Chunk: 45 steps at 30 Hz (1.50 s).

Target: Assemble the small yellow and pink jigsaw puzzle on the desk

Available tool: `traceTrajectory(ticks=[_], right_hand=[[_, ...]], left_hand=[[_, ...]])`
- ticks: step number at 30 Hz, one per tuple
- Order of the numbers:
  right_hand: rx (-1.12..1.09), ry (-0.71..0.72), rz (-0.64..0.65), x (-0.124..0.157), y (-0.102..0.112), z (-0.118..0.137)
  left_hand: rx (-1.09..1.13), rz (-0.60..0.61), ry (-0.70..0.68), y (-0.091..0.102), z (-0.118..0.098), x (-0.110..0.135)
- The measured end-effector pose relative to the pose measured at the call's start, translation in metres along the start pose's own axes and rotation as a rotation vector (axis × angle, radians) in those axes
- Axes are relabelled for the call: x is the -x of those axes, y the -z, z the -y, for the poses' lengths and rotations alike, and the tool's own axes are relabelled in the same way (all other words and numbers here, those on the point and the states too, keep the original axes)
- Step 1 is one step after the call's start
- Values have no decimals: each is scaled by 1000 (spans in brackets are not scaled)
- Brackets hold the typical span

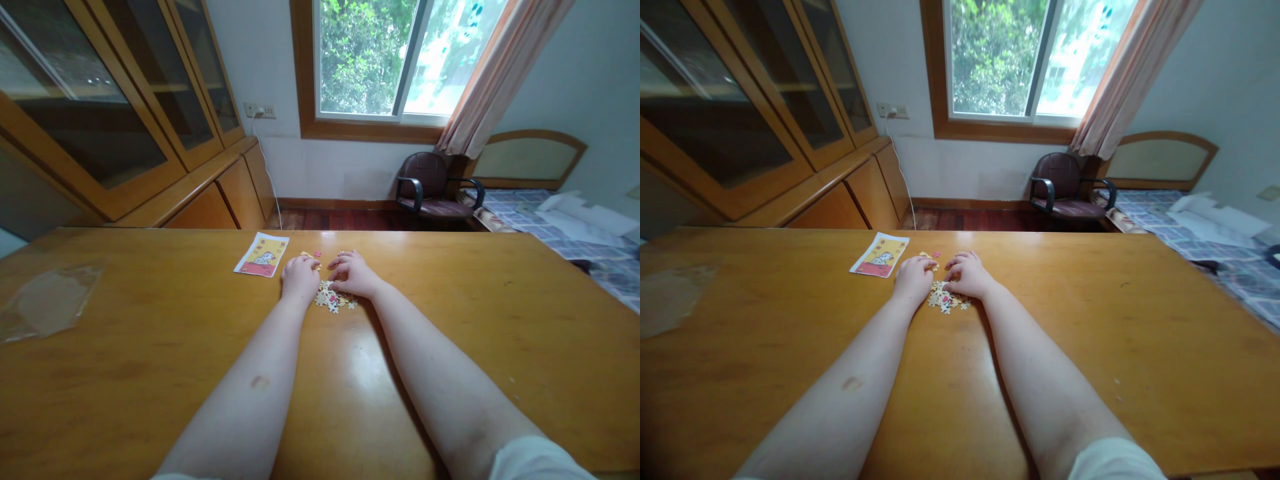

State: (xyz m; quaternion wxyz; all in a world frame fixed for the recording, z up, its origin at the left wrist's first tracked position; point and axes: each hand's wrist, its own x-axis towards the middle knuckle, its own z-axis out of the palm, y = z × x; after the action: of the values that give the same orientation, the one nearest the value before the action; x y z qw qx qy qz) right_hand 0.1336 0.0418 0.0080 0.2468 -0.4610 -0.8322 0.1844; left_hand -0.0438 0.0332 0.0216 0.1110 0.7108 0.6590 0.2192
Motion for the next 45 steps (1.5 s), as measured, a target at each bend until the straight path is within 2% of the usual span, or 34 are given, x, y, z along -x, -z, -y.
traceTrajectory(ticks=[7, 12, 17, 21, 26, 29, 32, 37, 45], right_hand=[[-78, 39, -45, -2, 1, 2], [-186, 66, -101, -5, 3, 4], [-27, -62, -218, -5, 4, -4], [92, -113, -165, -4, 4, -6], [140, -110, -114, -3, 2, -4], [166, -149, -146, -3, 1, -5], [191, -173, -104, -2, 0, -5], [169, -97, 22, 0, -1, 3], [132, 126, 24, -1, 3, 29]], left_hand=[[35, -35, -15, -1, 3, -3], [172, -78, 34, -2, 9, -6], [377, -100, 119, -2, 13, -8], [518, -127, 198, -9, 17, -11], [704, -146, 287, -24, 27, -18], [744, -147, 291, -25, 29, -19], [735, -167, 261, -21, 25, -17], [741, -171, 231, -13, 18, -14], [740, -168, 259, -18, 21, -16]])
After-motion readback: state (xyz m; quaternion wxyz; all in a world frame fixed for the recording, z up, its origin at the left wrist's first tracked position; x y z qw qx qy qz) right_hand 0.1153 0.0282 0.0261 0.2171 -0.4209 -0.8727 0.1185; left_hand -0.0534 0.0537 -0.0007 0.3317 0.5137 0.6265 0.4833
